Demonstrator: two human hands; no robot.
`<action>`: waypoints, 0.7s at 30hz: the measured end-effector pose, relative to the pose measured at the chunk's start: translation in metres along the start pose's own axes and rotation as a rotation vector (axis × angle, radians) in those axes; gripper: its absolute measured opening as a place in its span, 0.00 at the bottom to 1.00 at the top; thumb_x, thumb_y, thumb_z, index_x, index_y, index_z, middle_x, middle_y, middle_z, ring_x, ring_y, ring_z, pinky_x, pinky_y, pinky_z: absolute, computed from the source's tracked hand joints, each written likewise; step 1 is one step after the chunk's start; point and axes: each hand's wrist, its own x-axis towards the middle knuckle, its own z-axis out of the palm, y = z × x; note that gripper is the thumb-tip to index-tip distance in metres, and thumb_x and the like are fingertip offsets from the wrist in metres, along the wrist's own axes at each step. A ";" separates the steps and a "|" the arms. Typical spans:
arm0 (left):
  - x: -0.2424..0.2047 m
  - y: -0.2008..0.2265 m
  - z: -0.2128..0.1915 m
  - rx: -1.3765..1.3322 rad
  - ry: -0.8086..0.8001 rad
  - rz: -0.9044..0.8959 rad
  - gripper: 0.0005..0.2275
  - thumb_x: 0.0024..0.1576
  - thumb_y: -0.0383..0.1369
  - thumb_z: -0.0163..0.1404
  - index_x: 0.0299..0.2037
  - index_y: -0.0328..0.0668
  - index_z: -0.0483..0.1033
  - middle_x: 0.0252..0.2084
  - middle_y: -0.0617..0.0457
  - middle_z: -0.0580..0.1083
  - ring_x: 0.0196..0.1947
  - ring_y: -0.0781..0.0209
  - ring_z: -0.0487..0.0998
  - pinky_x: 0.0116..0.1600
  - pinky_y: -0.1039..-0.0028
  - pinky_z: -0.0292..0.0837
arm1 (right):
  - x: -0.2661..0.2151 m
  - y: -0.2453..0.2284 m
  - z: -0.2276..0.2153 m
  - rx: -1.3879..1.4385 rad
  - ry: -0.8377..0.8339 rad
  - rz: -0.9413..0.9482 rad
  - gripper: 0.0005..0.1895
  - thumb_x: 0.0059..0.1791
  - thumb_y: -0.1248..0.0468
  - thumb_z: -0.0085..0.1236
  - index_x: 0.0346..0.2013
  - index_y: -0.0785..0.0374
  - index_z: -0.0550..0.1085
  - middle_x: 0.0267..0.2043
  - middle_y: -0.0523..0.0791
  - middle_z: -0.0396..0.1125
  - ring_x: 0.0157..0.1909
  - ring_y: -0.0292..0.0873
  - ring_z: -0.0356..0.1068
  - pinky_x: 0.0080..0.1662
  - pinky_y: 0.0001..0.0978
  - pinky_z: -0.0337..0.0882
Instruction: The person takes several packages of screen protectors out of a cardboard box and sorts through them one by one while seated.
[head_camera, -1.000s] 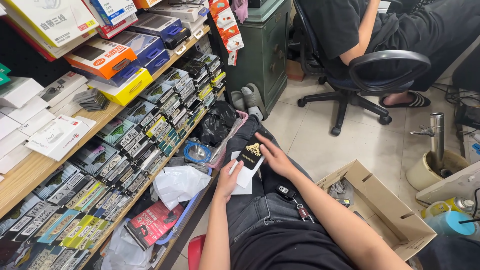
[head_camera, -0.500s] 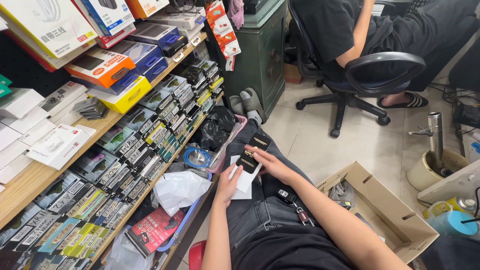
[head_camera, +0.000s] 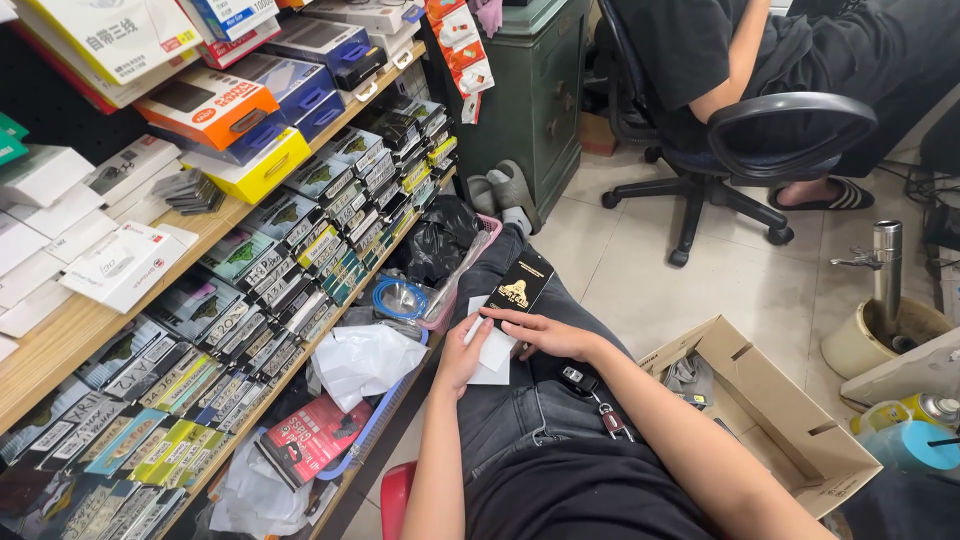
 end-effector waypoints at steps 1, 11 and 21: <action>0.001 -0.002 0.000 0.000 0.004 0.000 0.11 0.61 0.41 0.56 0.41 0.41 0.82 0.30 0.59 0.75 0.32 0.70 0.72 0.40 0.81 0.70 | 0.000 0.000 0.000 -0.001 -0.004 0.000 0.27 0.57 0.49 0.45 0.71 0.46 0.64 0.52 0.53 0.75 0.48 0.43 0.75 0.52 0.37 0.76; -0.001 -0.004 -0.002 0.036 0.001 0.004 0.13 0.61 0.42 0.57 0.43 0.40 0.82 0.31 0.58 0.76 0.33 0.69 0.73 0.41 0.79 0.71 | 0.019 0.018 -0.019 0.373 0.351 -0.078 0.32 0.56 0.42 0.43 0.75 0.29 0.53 0.78 0.45 0.49 0.63 0.52 0.68 0.58 0.44 0.72; 0.029 -0.049 -0.016 -0.041 0.035 0.020 0.12 0.62 0.40 0.55 0.47 0.41 0.82 0.35 0.57 0.78 0.37 0.70 0.74 0.45 0.78 0.73 | 0.012 0.018 -0.005 0.095 0.008 0.056 0.34 0.56 0.41 0.44 0.74 0.50 0.61 0.41 0.57 0.76 0.47 0.51 0.78 0.54 0.41 0.75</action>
